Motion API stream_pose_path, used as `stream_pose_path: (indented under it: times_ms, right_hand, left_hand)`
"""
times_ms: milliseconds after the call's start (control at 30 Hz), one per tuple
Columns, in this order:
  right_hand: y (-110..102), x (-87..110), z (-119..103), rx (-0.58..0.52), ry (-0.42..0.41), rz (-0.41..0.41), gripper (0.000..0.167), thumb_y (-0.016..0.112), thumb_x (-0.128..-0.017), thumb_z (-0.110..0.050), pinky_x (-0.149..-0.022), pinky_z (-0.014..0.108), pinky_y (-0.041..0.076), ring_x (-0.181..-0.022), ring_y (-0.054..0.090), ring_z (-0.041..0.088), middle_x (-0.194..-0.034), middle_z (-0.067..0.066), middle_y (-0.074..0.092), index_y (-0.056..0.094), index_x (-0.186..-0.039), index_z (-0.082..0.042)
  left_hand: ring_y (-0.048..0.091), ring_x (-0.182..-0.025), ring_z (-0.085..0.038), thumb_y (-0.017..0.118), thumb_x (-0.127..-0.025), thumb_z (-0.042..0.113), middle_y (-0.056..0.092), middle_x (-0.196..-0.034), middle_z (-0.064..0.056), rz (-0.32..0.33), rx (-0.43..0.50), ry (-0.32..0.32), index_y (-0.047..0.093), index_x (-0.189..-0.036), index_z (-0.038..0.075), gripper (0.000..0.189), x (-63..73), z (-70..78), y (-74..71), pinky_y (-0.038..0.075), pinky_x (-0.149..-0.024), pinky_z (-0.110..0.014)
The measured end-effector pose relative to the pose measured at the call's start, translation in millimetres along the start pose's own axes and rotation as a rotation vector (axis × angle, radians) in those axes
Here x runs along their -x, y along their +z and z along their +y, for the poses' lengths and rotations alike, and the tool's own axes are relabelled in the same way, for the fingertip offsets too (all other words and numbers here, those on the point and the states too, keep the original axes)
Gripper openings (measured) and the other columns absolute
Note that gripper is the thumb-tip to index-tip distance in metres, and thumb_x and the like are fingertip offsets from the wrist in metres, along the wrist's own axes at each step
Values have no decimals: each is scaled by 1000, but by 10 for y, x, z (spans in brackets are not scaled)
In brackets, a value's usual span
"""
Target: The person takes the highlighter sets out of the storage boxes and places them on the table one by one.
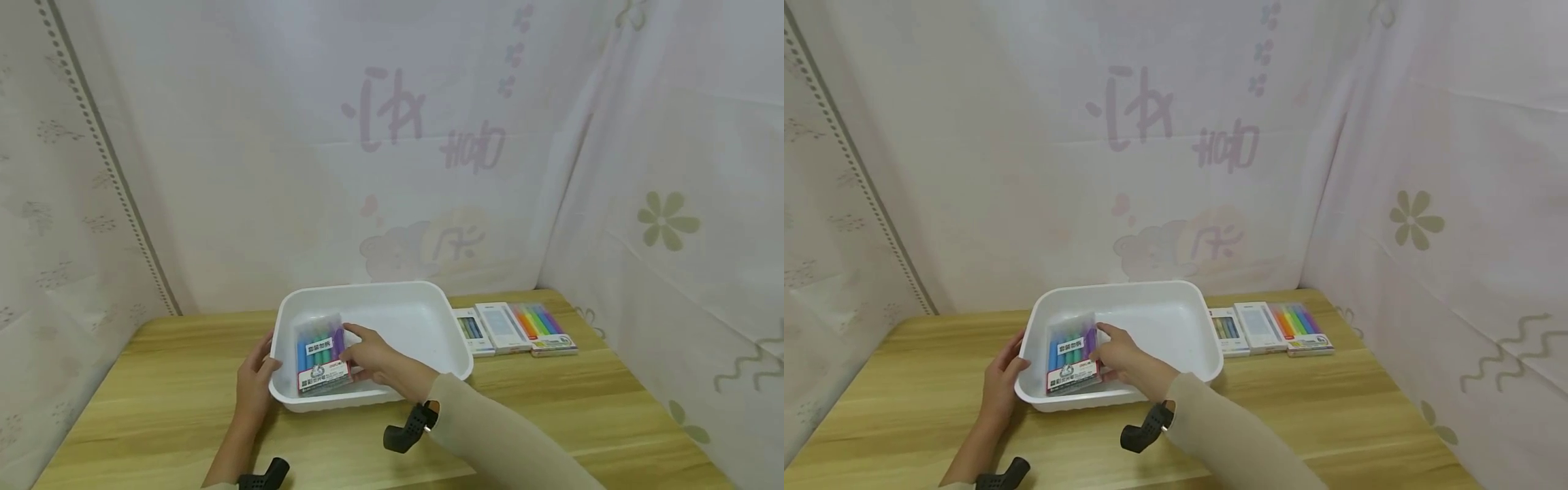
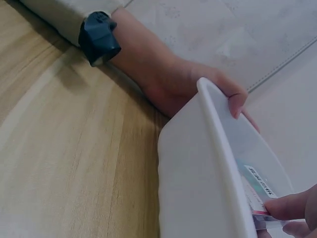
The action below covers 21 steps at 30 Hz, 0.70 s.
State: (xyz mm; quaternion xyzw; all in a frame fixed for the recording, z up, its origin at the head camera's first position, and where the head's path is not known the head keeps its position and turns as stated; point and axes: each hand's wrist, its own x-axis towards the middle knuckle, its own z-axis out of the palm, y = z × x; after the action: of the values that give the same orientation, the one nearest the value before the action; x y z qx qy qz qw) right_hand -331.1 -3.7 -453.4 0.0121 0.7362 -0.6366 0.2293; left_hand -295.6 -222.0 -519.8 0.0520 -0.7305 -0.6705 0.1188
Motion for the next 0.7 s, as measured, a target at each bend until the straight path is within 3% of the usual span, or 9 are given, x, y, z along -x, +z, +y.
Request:
stream_pose_path:
  times_ms: [533,700]
  right_hand:
    - [-423,306,-148,14,-58,-27,68,51,-97,-2,-64,31,51,-75,51,16,-103,11,60,32,-159,-21]
    - [-611,423,-189,4,-72,-23,62,48,-99,-5,-73,34,55,-91,60,20,-124,20,61,35,-158,-21]
  left_hand:
    - [57,-94,14,47,-92,0,52,-150,-23,-4,1,1,46,-152,12,61,3,21,-6,53,-76,-14]
    - [57,-93,15,47,-92,1,51,-151,-23,-4,0,-5,46,-152,12,62,9,36,-7,53,-74,-15]
